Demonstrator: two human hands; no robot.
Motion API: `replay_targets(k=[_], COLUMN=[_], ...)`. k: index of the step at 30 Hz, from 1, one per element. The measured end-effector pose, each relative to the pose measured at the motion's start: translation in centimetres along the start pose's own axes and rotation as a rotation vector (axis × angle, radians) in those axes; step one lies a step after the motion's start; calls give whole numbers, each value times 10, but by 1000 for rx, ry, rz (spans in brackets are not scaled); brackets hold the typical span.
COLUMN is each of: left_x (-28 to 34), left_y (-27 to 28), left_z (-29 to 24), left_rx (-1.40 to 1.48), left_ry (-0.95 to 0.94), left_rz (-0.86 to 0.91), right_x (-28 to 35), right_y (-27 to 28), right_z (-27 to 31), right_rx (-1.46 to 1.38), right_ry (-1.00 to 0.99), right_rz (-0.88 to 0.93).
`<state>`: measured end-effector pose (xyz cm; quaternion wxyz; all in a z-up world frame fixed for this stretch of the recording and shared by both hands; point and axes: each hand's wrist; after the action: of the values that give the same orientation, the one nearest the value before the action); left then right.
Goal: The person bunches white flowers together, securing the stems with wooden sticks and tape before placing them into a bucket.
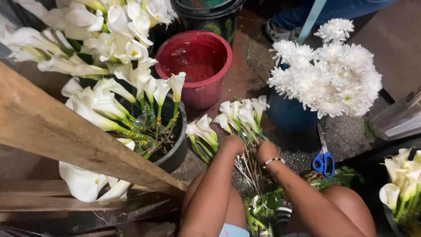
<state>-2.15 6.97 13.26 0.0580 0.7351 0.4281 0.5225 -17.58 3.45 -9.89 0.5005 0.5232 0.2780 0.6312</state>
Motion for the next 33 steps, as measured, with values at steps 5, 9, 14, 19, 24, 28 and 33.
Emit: replay_targets(k=[5,9,14,19,24,28,33], left_x=[-103,-163,-182,-114,-204,-204,-208], left_y=[-14,-22,-28,-6,-25,-35,-48], left_z=[37,76,68,46,80,80,78], left_rx=[-125,-215,1080,1283,1690,1766,1727], left_ry=[-88,-310,-247,-237,-276,-255,-125], left_rz=[-76,-259,-312,-240,-94,-127,-284], right_x=[-27,-7,54,95,85,116,107], right_y=[-32,-1,35,63,45,85,98], right_z=[-22,-2,30,58,52,66,57], right_rx=[104,-118,-379,-501,-475,-418,-108], right_ry=[31,25,93,183,271,208,232], right_rz=[-8,-72,-90,-91,-56,16,65])
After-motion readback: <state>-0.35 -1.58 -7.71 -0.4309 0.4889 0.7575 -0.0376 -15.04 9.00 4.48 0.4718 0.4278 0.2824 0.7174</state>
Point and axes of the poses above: each hand's wrist, its own x-axis away from the middle knuckle, its own y-axis out of the back of the hand, z = x × y, and after that the axes turned 6 degrees about x, right-handed
